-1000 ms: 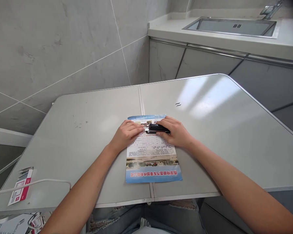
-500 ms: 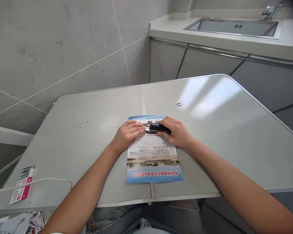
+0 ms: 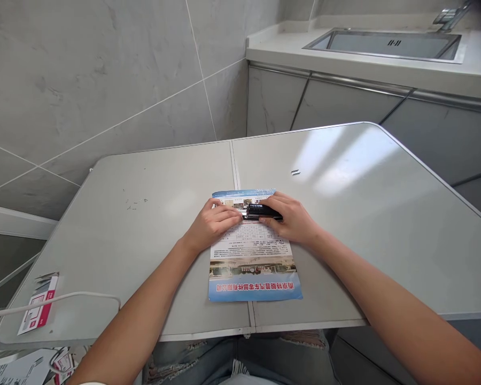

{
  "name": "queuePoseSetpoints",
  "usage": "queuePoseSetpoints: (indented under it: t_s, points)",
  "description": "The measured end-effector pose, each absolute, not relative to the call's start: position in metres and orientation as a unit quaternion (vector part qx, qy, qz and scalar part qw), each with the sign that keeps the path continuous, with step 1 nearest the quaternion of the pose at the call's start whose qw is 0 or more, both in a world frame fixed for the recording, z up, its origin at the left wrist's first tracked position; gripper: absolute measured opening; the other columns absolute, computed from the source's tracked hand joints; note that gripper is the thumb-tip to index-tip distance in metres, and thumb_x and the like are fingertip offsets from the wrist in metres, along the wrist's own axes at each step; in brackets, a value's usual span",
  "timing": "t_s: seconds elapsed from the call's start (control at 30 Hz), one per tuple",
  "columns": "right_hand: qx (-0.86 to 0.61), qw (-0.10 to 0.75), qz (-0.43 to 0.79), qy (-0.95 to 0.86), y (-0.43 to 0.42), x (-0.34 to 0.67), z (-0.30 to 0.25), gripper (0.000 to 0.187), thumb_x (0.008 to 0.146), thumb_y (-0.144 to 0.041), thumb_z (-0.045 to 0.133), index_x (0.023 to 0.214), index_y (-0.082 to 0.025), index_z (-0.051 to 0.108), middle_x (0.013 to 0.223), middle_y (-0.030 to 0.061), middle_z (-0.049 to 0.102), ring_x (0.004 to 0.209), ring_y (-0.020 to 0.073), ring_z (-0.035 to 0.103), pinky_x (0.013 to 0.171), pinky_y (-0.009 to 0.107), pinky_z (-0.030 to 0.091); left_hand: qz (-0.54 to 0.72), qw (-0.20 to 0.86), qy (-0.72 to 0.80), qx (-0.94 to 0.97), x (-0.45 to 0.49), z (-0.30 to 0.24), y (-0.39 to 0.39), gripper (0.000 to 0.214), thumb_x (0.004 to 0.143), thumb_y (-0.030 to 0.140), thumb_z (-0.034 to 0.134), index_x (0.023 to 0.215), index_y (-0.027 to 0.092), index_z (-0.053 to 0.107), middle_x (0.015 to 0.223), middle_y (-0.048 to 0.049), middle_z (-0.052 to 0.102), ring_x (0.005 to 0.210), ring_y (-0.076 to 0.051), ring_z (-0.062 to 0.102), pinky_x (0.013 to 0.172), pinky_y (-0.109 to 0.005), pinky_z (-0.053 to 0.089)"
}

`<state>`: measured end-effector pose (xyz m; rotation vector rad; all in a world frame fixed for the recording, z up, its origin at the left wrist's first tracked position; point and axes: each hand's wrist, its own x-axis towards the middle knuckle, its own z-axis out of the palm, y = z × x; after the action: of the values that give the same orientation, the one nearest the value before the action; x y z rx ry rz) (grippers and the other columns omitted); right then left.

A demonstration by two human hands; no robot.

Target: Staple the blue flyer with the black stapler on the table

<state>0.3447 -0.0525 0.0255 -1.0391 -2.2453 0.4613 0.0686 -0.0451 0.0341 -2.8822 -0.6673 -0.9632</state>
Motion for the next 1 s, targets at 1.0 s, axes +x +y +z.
queuePoseSetpoints:
  t_s: [1.0]
  points:
    - [-0.331,0.286,0.169,-0.883,-0.0538,0.3455,0.0316,0.021,0.096,-0.024,0.062,0.117,-0.022,0.062,0.098,0.0082,0.073,0.091,0.0267,0.063,0.080,0.040,0.051,-0.360,-0.142,-0.232,-0.892,0.0676,0.0242,-0.0411,0.012,0.100,0.020,0.064,0.104,0.025,0.075,0.104,-0.0037,0.079,0.095,-0.017,0.071,0.087,-0.038,0.053]
